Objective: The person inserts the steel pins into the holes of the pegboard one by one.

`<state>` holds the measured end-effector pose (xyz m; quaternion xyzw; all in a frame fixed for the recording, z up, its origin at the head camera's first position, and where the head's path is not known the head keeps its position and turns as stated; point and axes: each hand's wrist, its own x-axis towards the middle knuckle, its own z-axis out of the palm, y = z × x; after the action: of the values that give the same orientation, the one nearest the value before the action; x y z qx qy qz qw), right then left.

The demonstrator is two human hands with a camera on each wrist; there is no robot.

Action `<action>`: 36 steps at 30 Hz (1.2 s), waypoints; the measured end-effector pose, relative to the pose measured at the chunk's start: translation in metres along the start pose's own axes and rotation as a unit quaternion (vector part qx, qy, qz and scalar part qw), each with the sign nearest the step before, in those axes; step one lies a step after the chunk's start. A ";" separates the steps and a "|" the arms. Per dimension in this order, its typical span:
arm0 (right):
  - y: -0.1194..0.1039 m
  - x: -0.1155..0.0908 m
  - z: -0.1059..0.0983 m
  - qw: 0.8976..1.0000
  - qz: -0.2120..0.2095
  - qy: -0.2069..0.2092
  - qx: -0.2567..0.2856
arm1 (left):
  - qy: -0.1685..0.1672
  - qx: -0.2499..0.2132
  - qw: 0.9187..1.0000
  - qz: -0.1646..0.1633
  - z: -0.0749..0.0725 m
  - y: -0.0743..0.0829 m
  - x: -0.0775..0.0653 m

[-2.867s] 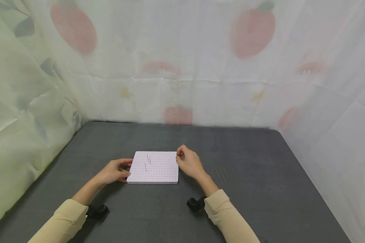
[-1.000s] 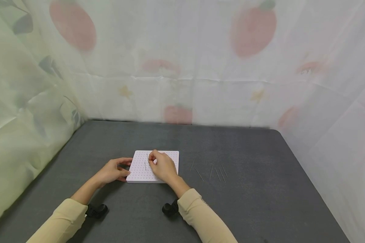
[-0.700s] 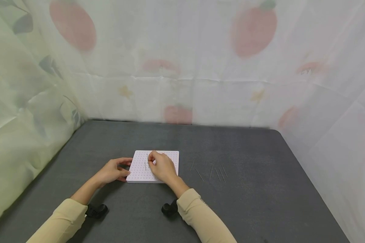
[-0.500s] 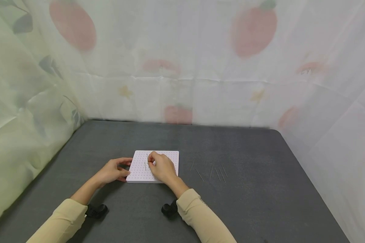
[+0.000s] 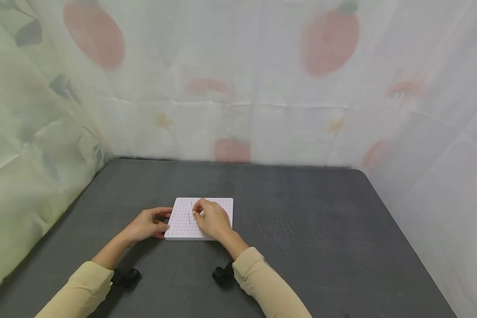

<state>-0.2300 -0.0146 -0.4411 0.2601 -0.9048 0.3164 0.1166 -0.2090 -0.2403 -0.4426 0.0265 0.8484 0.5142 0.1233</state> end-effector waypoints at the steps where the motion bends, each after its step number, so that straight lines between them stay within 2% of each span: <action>1: 0.000 0.000 -0.002 1.000 0.000 0.001 0.002 | -0.001 0.001 1.000 0.000 0.000 0.000 0.000; 11: 0.009 -0.006 -0.028 1.000 -0.002 -0.001 0.015 | -0.005 -0.002 1.000 0.008 -0.001 0.001 -0.001; 29: 0.052 -0.038 -0.073 0.999 0.034 0.032 0.028 | 0.001 0.004 1.000 -0.004 0.000 -0.001 0.002; 36: 0.065 -0.049 -0.088 0.998 0.031 0.051 0.036 | -0.003 0.002 1.000 -0.005 0.000 -0.001 0.003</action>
<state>-0.2202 0.1036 -0.4252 0.2194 -0.8932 0.3654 0.1436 -0.2117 -0.2407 -0.4443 0.0239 0.8490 0.5121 0.1281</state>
